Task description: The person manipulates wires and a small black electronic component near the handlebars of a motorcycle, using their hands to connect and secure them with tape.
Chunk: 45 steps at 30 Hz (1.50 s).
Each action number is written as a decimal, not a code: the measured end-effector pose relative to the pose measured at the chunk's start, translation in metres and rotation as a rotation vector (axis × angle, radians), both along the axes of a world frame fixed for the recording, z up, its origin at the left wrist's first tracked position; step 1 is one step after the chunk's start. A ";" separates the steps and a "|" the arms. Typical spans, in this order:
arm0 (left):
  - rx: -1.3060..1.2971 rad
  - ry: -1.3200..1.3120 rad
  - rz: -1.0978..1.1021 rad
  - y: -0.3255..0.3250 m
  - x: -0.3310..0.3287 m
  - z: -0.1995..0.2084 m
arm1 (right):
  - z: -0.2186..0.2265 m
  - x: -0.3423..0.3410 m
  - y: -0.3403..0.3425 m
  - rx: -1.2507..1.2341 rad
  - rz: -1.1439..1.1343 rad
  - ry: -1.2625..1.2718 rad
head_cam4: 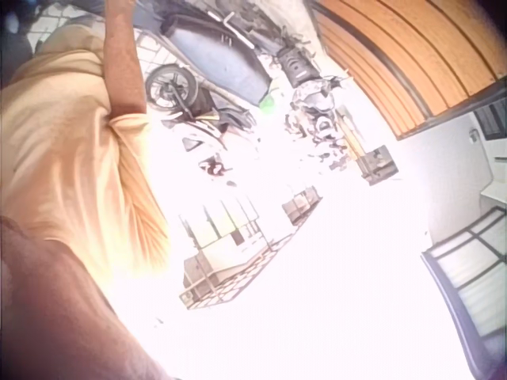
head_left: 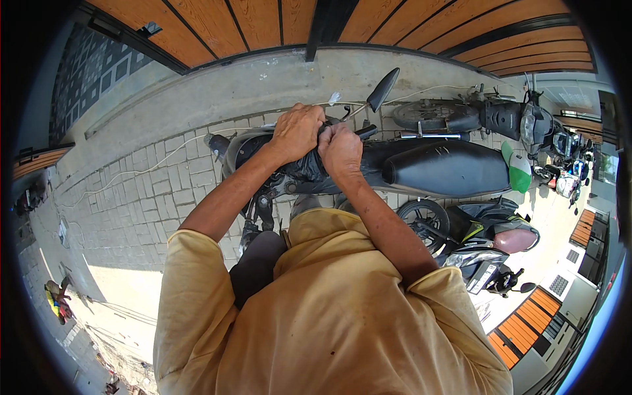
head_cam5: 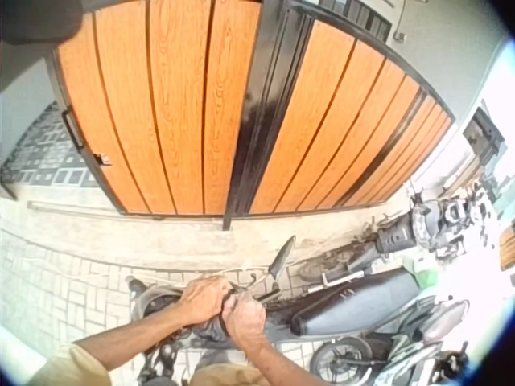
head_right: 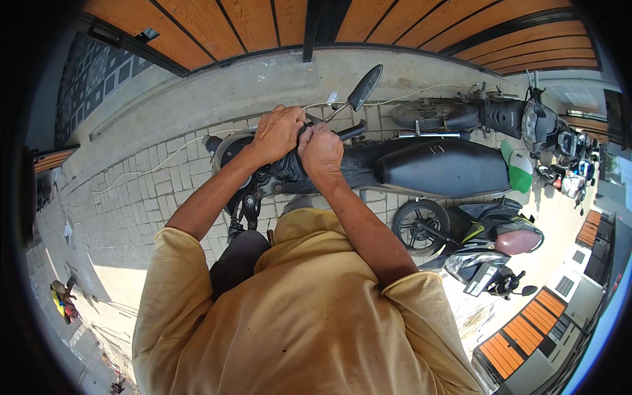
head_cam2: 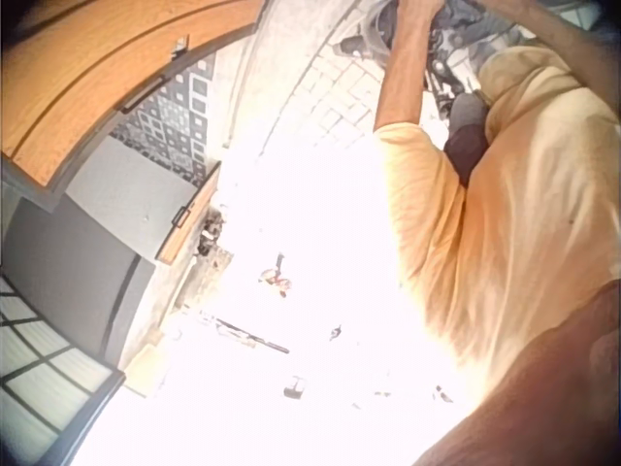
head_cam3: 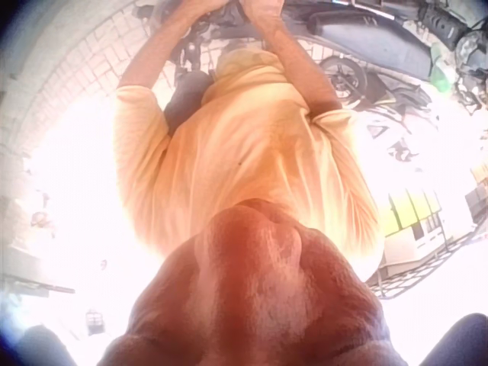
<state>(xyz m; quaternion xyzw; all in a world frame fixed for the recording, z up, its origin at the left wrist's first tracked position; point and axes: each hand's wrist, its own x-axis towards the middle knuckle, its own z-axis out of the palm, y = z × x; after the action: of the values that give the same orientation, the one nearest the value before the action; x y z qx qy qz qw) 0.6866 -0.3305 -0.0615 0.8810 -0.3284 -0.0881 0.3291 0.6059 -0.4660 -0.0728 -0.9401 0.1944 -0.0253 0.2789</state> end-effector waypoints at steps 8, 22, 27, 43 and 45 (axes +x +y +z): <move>-0.282 0.589 0.225 0.014 -0.009 -0.018 | 0.004 -0.007 0.009 0.052 0.028 -0.026; -0.006 0.537 0.359 -0.029 0.021 -0.018 | -0.001 -0.001 -0.017 -0.014 -0.079 0.183; 0.112 0.327 0.323 -0.038 0.013 0.001 | 0.002 -0.004 -0.023 0.018 -0.112 0.247; 0.079 0.256 0.265 -0.019 0.004 -0.001 | 0.001 -0.009 -0.033 0.168 -0.137 0.127; 0.070 0.325 0.298 -0.022 0.012 -0.006 | 0.002 -0.009 -0.031 0.163 -0.131 0.135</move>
<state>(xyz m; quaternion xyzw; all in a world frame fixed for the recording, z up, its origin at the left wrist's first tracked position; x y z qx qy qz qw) 0.6987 -0.3525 -0.0674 0.9049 -0.1340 -0.1904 0.3564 0.5966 -0.4974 -0.0711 -0.8992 0.2749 0.0356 0.3385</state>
